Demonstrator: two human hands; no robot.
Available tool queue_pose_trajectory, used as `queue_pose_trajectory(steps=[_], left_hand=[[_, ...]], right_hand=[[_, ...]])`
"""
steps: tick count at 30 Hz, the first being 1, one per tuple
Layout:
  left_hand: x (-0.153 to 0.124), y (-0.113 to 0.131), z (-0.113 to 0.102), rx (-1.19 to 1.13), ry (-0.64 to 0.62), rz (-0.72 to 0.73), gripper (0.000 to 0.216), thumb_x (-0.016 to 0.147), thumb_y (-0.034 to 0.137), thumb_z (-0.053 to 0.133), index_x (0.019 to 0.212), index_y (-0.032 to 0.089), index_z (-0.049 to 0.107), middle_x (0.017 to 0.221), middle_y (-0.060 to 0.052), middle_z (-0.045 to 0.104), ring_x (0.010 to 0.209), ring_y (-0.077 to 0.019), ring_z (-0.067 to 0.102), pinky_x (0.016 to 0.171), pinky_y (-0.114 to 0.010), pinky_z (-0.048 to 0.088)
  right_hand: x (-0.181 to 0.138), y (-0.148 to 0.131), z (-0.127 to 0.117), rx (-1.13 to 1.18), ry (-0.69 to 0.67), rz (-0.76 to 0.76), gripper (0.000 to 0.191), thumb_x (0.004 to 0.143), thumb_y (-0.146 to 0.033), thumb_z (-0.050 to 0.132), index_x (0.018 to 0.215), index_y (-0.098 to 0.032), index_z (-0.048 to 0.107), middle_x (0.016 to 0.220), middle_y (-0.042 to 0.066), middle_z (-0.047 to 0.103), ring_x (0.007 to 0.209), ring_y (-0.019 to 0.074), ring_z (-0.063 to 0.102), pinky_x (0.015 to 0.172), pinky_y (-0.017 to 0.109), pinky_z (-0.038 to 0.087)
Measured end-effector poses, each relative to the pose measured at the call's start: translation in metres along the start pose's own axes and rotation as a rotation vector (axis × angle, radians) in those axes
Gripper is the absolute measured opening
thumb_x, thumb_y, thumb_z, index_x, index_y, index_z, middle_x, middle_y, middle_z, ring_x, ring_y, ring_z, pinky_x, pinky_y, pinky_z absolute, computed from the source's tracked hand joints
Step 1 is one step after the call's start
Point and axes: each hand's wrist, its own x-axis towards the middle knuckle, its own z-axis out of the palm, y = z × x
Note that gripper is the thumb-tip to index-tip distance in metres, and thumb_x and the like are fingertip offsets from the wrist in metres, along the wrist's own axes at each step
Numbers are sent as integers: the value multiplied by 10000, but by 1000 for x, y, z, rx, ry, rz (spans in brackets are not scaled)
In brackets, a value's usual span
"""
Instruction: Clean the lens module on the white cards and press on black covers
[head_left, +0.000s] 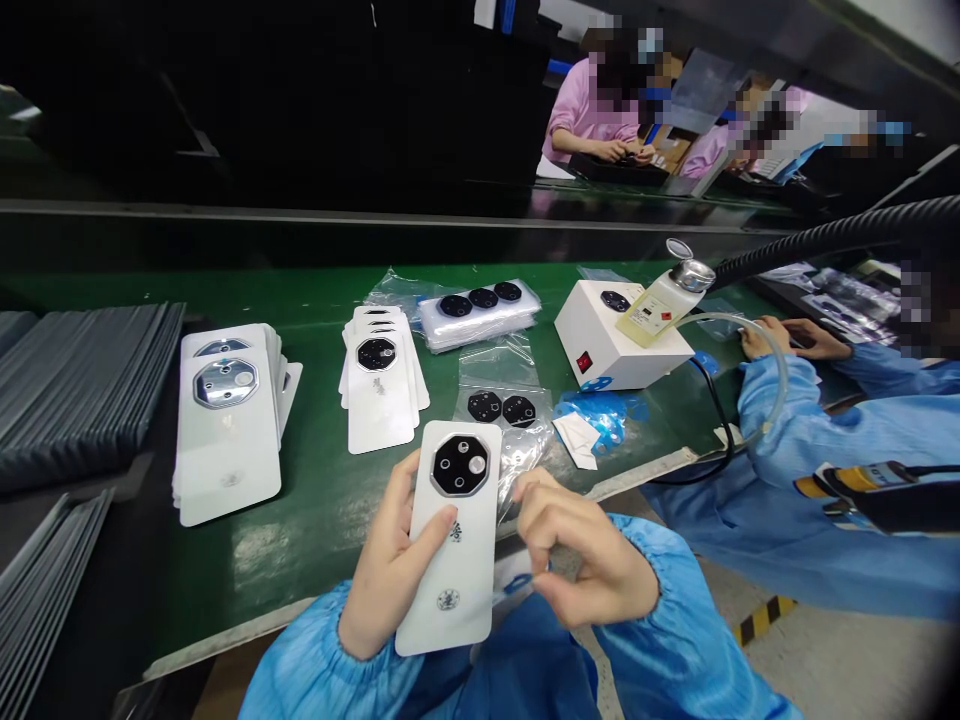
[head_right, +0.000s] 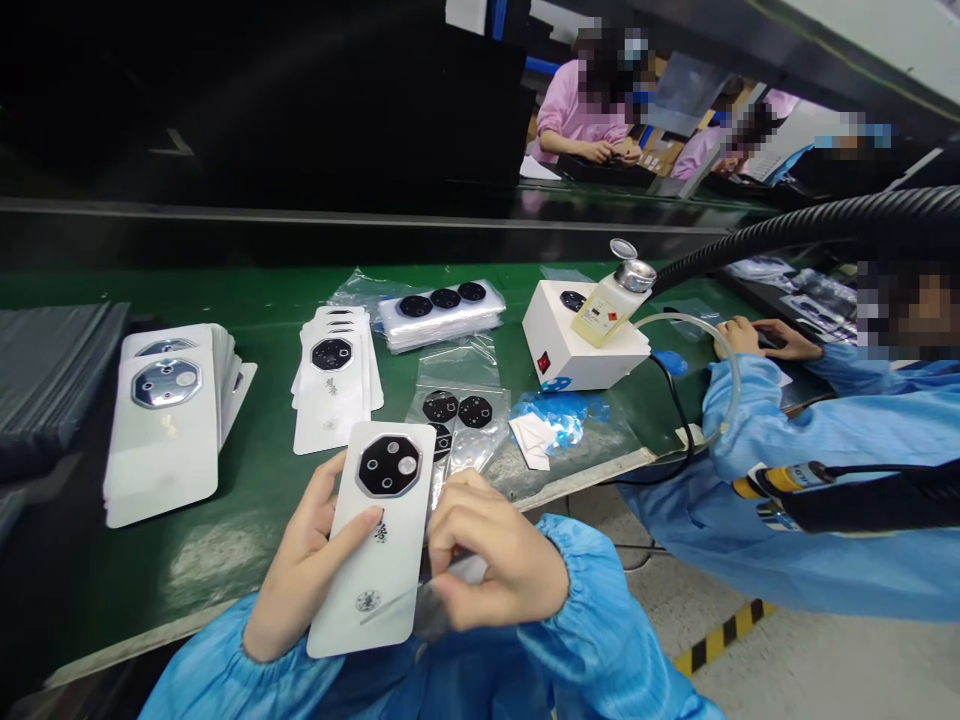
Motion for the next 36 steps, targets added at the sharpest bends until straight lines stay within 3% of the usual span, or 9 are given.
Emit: queue_pose_trajectory(steps=[3, 6, 9, 11, 16, 20, 27, 36], left_hand=[[-1, 7, 2, -54, 44, -64, 537, 799, 379, 632, 1262, 281, 378, 1145, -48, 635, 784, -195, 666, 690, -291, 516], [-4, 12, 4, -76, 90, -141, 568, 751, 398, 670, 1244, 294, 408, 1062, -39, 666, 550, -156, 641, 618, -314, 527], [-5, 14, 6, -58, 86, -160, 581, 729, 423, 674, 1238, 296, 423, 1052, -49, 666, 500, -164, 635, 554, -319, 522], [-5, 15, 7, -49, 85, -166, 594, 719, 445, 675, 1238, 300, 428, 1074, -53, 656, 521, -170, 639, 552, -320, 524], [-5, 16, 4, -37, 86, -185, 597, 721, 472, 670, 1241, 329, 412, 1130, -48, 628, 594, -181, 648, 565, -309, 526], [-5, 15, 4, -41, 99, -195, 603, 715, 474, 674, 1239, 320, 418, 1106, -49, 639, 591, -184, 647, 567, -313, 525], [-1, 12, 3, -27, 88, -189, 610, 706, 476, 682, 1232, 317, 419, 1093, -38, 647, 565, -174, 640, 617, -335, 531], [-2, 13, 3, -52, 67, -200, 613, 734, 457, 668, 1259, 304, 392, 1080, -44, 652, 577, -177, 642, 577, -311, 517]], right_hand=[[-14, 18, -20, -32, 176, 141, 207, 873, -367, 502, 736, -214, 475, 703, -12, 535, 678, 120, 540, 643, 288, 482], [-33, 53, -50, -201, 425, 338, 204, 928, -352, 449, 817, -187, 492, 758, -7, 554, 652, 99, 549, 589, 253, 484], [-50, 91, -79, -395, 603, 529, 269, 921, -387, 485, 986, -137, 557, 829, 4, 585, 644, 88, 557, 578, 243, 496], [-58, 109, -89, -510, 635, 638, 275, 908, -375, 517, 1036, -136, 566, 915, 27, 607, 725, 110, 591, 635, 275, 524], [-62, 121, -89, -789, 637, 779, 260, 898, -355, 533, 1069, -163, 576, 1078, 61, 599, 917, 163, 597, 801, 367, 522], [-55, 111, -79, -916, 588, 737, 256, 901, -348, 526, 1078, -170, 573, 1140, 70, 575, 990, 183, 575, 855, 399, 499], [-37, 96, -52, -861, 222, 555, 205, 901, -348, 525, 897, -160, 604, 938, 31, 617, 884, 149, 584, 816, 359, 497], [-34, 103, -47, -828, 163, 554, 230, 877, -381, 551, 885, -155, 593, 954, 37, 598, 896, 161, 567, 813, 371, 483]])
